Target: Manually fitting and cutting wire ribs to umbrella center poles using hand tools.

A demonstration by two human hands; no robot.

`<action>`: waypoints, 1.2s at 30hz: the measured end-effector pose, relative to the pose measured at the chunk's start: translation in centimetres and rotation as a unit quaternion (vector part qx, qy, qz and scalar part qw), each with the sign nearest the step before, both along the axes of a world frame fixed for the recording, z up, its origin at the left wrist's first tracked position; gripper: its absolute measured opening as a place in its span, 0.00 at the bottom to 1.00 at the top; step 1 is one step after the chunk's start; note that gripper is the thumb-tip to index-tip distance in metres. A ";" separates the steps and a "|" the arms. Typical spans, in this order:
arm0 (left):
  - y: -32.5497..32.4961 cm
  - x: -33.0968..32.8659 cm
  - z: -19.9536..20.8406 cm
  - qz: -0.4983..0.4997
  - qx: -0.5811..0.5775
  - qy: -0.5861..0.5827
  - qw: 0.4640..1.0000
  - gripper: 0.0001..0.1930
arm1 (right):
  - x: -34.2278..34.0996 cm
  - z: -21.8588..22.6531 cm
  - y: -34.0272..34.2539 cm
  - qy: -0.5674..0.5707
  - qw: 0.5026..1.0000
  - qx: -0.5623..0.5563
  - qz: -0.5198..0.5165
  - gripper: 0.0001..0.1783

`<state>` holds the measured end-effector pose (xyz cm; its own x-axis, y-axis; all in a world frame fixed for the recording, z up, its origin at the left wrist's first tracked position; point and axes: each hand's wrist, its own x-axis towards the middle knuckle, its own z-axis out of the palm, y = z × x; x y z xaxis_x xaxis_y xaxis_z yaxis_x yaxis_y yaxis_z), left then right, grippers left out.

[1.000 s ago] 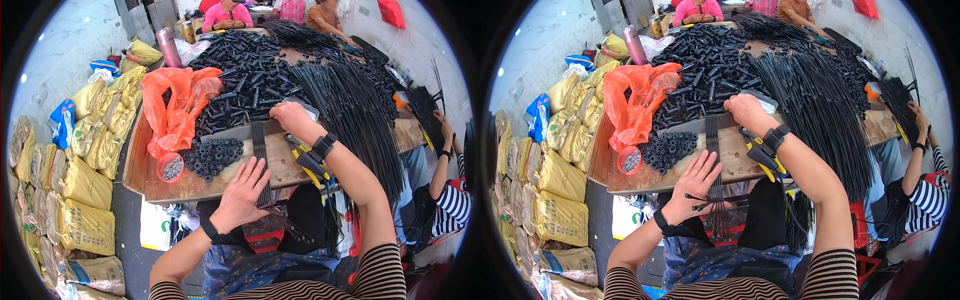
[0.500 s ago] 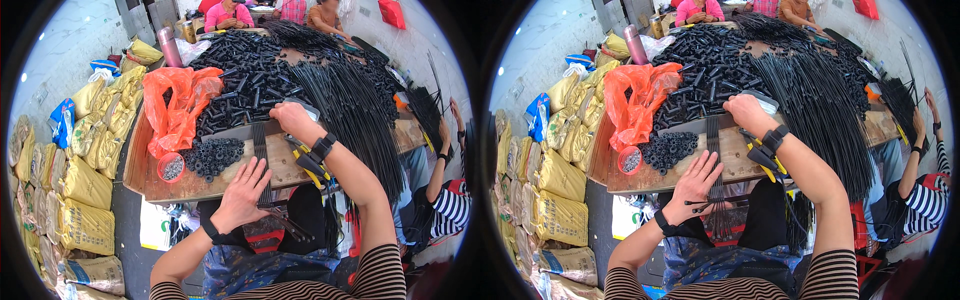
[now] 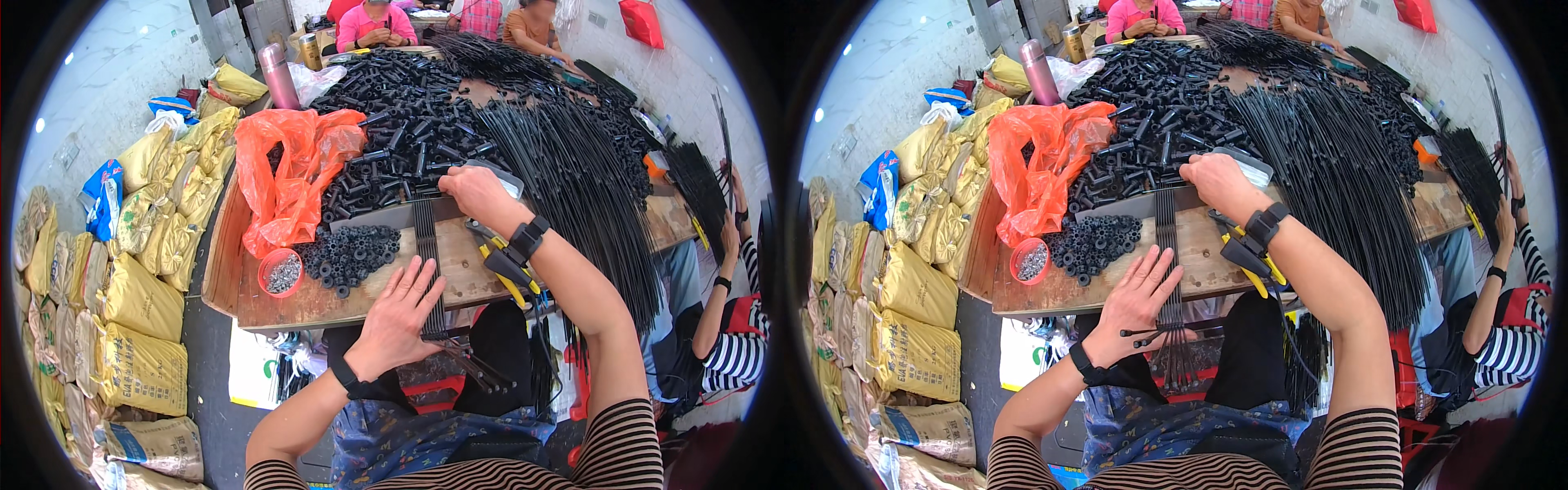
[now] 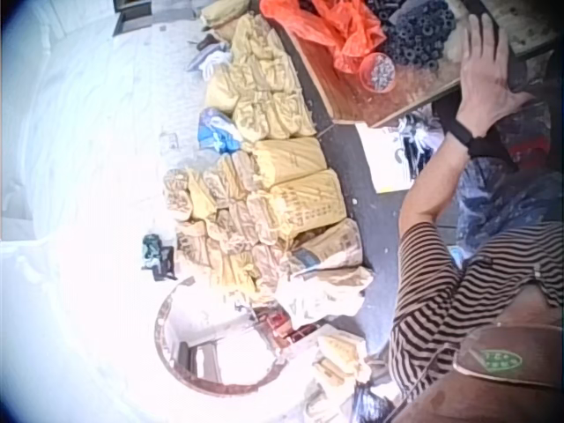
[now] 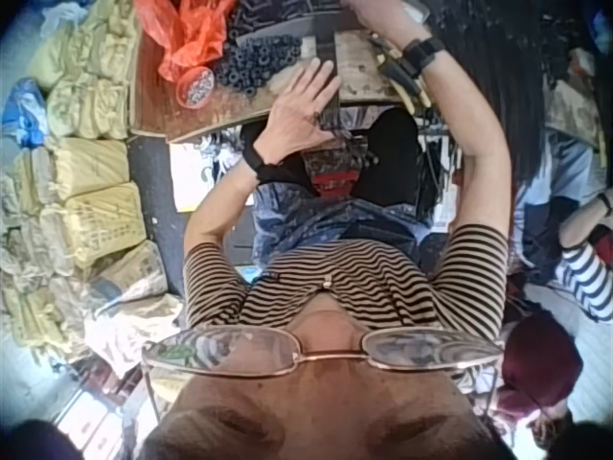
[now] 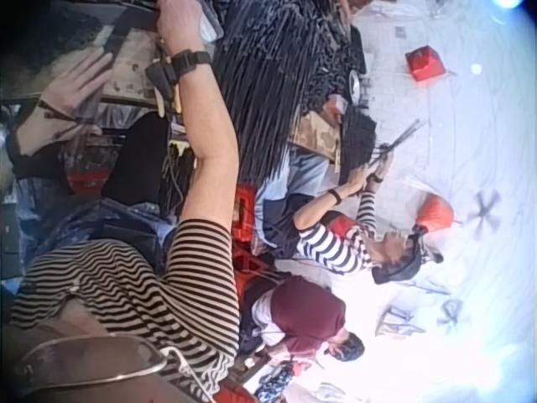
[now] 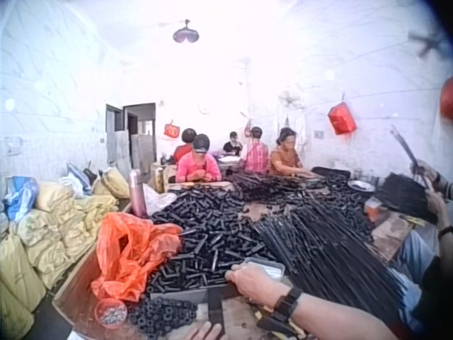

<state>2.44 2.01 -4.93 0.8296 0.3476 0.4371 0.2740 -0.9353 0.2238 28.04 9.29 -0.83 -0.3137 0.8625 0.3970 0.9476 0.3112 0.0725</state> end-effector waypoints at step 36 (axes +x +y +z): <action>0.1 0.1 -0.2 0.004 0.019 -0.015 1.000 0.43 | -1.3 -0.2 0.5 0.058 0.994 0.049 0.084 0.12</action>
<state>2.54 2.07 -5.16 0.8130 0.3373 0.4747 0.2760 -0.9410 0.1959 26.75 9.79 -1.06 -0.3965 0.7578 0.5181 0.8869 0.4620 0.0030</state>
